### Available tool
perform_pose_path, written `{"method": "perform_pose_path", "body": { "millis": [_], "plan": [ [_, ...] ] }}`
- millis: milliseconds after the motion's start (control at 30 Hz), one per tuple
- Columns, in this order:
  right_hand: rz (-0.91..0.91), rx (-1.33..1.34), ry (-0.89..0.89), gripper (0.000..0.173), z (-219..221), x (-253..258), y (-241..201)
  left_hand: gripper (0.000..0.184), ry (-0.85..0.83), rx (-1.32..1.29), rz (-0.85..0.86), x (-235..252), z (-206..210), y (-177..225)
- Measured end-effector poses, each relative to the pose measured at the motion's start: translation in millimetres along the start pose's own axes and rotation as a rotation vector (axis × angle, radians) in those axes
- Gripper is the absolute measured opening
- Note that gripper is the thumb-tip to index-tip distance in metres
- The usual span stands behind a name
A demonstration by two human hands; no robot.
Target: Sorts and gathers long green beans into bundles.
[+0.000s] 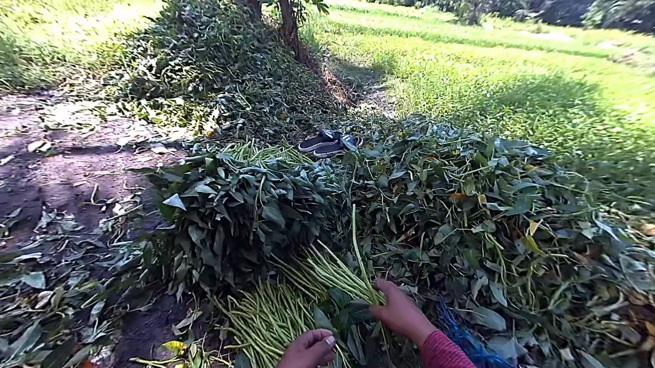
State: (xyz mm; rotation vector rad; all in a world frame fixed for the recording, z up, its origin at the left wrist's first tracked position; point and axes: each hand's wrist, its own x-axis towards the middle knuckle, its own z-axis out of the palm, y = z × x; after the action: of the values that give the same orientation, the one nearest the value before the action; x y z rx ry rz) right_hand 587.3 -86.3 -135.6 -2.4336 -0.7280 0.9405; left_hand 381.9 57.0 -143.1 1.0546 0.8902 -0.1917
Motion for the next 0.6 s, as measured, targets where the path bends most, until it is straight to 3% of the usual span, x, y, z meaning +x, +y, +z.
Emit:
{"method": "perform_pose_path", "body": {
  "millis": [133, 200, 267, 367, 467, 600],
  "plan": [
    [-0.139, 0.025, 0.041, 0.049, 39, -53, -38, 0.057, -0.086, -0.194, 0.077, 2, 15, -3],
    [-0.221, 0.005, 0.051, 0.048, 60, -71, -51, 0.052, -0.043, -0.278, 0.137, 6, 19, -5],
    [-0.270, 0.015, 0.032, 0.054, 68, -80, -56, 0.033, 0.007, -0.375, 0.193, 2, 20, -1],
    [-0.423, 0.121, -0.016, 0.055, 60, -79, -52, 0.023, 0.019, -0.478, 0.197, -12, 14, 11],
    [-0.474, 0.159, -0.094, 0.058, 40, -81, -49, 0.032, -0.020, -0.575, 0.209, -32, 5, 27],
    [-0.494, 0.077, -0.158, 0.048, 18, -92, -49, 0.037, -0.109, -0.661, 0.315, -52, -3, 45]
  ]
}}
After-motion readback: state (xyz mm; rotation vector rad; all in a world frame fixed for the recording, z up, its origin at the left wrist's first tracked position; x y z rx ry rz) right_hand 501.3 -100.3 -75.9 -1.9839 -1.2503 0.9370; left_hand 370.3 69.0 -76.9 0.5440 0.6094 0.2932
